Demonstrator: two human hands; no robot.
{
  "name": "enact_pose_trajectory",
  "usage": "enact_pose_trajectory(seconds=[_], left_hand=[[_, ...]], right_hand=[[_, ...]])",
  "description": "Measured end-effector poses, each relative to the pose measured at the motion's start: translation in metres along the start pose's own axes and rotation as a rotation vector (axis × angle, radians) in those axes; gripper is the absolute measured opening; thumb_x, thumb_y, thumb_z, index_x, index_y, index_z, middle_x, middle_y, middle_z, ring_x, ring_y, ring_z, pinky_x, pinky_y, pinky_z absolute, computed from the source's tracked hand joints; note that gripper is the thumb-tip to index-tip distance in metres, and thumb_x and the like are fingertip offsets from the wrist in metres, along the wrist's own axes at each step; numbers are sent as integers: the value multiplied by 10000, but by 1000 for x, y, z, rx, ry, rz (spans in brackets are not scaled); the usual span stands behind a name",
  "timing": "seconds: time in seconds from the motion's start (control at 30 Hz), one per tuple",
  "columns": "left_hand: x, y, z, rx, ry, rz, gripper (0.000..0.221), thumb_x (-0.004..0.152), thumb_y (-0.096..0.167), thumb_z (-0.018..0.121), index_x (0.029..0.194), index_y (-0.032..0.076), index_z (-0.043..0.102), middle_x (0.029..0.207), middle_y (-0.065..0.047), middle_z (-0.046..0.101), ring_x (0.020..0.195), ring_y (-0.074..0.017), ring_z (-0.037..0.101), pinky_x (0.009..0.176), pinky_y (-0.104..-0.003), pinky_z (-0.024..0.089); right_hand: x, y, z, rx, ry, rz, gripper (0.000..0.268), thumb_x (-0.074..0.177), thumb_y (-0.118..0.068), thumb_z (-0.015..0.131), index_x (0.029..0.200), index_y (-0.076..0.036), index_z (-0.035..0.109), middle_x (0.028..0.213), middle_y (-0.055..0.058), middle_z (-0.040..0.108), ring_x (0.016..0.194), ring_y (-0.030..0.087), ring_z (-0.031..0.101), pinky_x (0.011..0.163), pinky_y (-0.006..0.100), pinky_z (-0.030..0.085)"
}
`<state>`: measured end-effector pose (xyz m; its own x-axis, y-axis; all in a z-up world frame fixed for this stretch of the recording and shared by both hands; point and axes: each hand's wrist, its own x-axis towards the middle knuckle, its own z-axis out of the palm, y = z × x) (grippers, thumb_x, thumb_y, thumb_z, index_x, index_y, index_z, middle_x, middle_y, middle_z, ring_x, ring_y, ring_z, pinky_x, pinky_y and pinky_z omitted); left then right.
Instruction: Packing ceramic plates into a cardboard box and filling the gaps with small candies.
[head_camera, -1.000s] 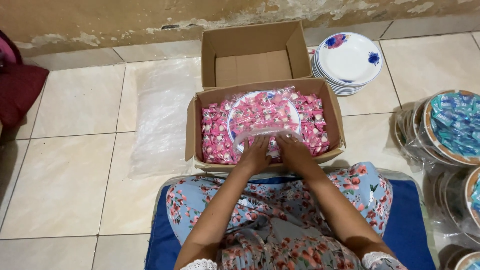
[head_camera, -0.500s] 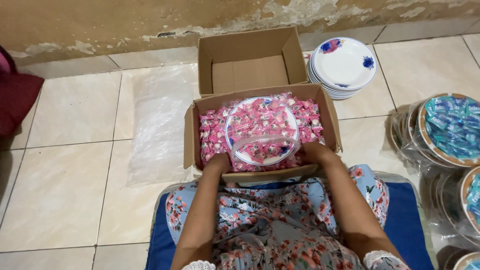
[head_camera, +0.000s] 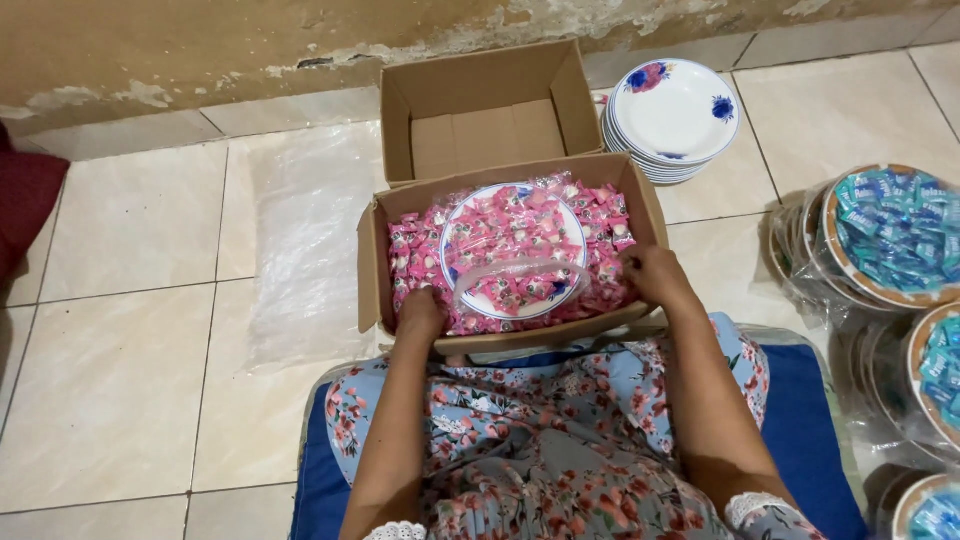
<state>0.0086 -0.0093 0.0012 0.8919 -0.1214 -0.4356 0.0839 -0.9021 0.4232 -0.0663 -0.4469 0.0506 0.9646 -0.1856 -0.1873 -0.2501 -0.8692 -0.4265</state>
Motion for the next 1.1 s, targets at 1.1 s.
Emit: enact_pose_trajectory(seconds=[1.1], left_hand=[[-3,12,2,194,-256,-25,362,810,4,729,1171,18,749,1237,-296,692,1256,-454,622,1015,-555,529]], right_hand=[[-12,-16,44,1466,-143,0,98,925,-41,699,1019,-63,687,789,76,718,676,164,732,562,230,617]])
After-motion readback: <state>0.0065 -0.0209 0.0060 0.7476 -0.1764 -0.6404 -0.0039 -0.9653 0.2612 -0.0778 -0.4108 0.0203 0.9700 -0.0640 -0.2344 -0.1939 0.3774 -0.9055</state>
